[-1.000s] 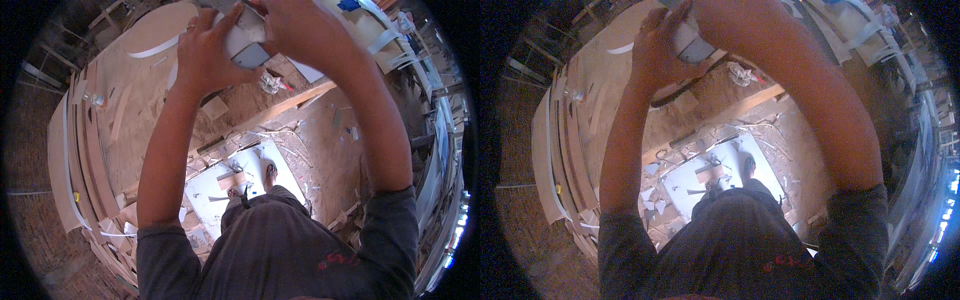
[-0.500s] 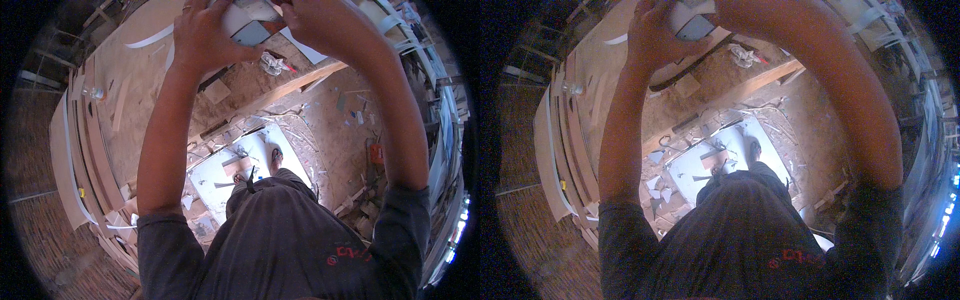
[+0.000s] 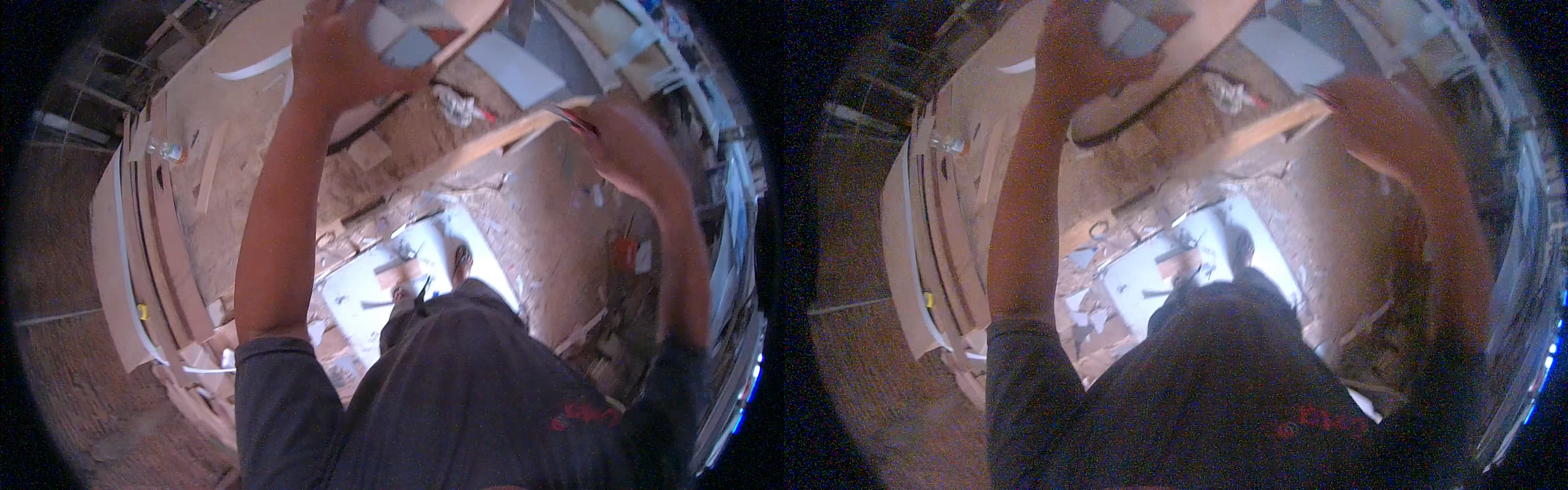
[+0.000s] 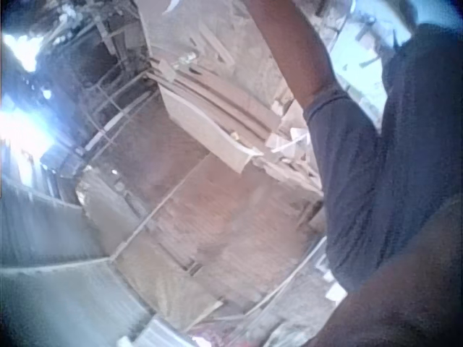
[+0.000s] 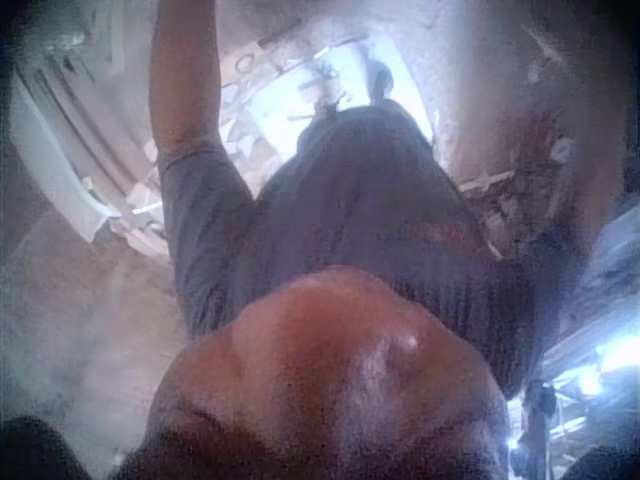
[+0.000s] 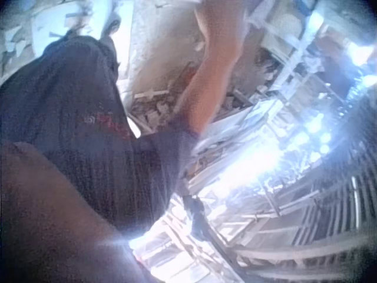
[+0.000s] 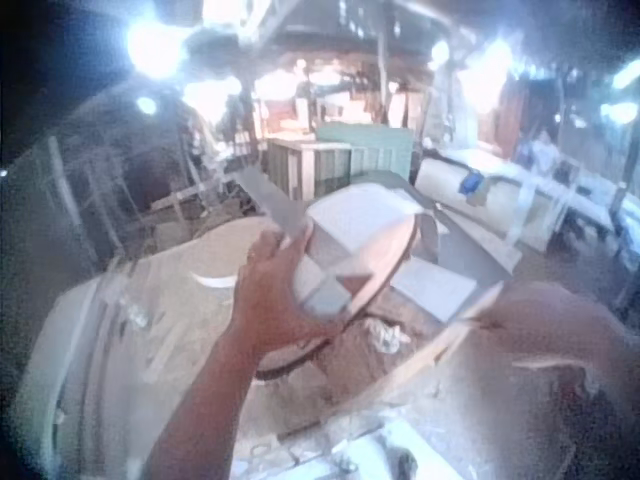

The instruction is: The person uses a metal ruler and a utility knife to cut a curved white sheet on a wooden workbench. They then scrape the edge of a circular wooden piece with a metal tool to remove excess material.

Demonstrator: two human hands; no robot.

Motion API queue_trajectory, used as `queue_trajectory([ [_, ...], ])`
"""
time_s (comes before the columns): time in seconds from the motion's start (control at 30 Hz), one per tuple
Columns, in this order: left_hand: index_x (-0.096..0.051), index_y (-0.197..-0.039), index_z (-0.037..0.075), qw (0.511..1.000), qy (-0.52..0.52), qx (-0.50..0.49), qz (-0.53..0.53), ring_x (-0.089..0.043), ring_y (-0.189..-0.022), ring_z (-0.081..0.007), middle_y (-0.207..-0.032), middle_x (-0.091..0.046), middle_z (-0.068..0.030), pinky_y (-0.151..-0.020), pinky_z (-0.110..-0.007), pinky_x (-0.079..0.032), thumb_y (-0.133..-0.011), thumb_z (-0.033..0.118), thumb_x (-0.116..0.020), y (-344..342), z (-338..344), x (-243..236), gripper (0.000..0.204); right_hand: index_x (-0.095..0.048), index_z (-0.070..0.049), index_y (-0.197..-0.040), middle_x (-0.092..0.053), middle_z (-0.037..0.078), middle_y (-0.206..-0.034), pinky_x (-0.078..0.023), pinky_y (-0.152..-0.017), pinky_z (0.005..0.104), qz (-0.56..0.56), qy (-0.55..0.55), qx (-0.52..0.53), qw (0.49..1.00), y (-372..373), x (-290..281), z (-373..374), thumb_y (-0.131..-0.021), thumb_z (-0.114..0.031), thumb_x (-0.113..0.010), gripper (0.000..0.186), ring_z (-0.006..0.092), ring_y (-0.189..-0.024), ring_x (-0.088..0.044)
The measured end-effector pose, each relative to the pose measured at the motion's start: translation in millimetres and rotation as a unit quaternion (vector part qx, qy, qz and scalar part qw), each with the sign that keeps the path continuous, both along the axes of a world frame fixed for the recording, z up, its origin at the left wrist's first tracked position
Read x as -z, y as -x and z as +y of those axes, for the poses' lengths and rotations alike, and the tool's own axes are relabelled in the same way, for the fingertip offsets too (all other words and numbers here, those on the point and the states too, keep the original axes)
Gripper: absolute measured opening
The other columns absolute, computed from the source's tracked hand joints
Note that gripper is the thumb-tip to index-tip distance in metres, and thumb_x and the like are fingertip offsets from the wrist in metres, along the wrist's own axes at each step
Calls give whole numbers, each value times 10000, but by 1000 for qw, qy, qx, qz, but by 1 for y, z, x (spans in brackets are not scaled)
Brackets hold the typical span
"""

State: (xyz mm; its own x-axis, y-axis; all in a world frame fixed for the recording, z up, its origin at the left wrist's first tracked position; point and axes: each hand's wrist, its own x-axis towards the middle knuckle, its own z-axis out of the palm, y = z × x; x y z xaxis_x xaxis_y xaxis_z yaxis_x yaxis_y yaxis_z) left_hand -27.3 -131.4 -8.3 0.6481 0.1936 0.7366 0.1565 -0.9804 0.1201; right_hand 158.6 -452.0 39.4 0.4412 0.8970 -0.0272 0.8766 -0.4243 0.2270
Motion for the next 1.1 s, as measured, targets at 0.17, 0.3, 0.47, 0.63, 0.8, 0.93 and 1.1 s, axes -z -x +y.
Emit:
queue_trajectory([
  [0.17,-581,-1567,177,998,35,25,-39,-580,-1321,-492,-1408,-596,-248,-1066,-592,-506,-514,652,-935,-31,-8,22,1208,-721,-26,-1326,-755,89,-993,-579,-691,358,68,-421,196,883,-78,30,-25,-977,-485,-780,580,219,-814,-720],
  [0.3,-577,-1569,163,999,42,-4,-5,-580,-1298,-469,-1406,-576,-248,-1060,-591,-498,-513,606,-943,-16,-7,19,1202,-720,-10,-1043,-672,47,-831,-433,-436,274,444,-543,288,652,-63,35,95,-876,-550,-877,586,115,-547,-593],
  [0.47,-571,-1573,134,999,38,6,0,-591,-1248,-432,-1379,-568,-230,-1046,-566,-490,-485,546,-945,-16,-17,13,1222,-610,-26,-926,-631,73,-731,-417,-381,308,586,-577,231,520,-90,35,148,-821,-395,-954,516,150,-507,-619],
  [0.63,-563,-1580,133,999,50,9,6,-593,-1251,-436,-1373,-571,-230,-1040,-551,-491,-457,513,-945,-13,-17,13,1245,-597,-89,-812,-610,42,-630,-358,-350,303,516,-677,184,491,-71,27,162,-849,-284,-932,389,139,-425,-534],
  [0.8,-557,-1578,133,999,35,-2,11,-603,-1219,-442,-1351,-576,-227,-1024,-557,-498,-447,502,-943,-18,-16,9,1251,-579,-84,-1008,-661,52,-799,-472,-440,296,529,-692,104,481,-66,-1,156,-855,-173,-926,389,141,-586,-623],
  [0.93,-552,-1576,131,999,35,11,10,-608,-1209,-441,-1335,-585,-220,-1011,-563,-504,-450,496,-943,-17,-17,7,1247,-579,-68,-1130,-672,44,-902,-550,-527,293,500,-708,63,494,-62,-12,158,-863,-82,-898,416,147,-711,-681],
  [1.1,-551,-1577,130,999,33,18,2,-608,-1218,-439,-1330,-596,-221,-1007,-557,-504,-454,502,-943,-20,-17,7,1246,-540,-2,-1194,-651,93,-937,-600,-558,356,432,-733,-23,525,-48,-28,156,-849,-189,-908,538,205,-732,-706],
])
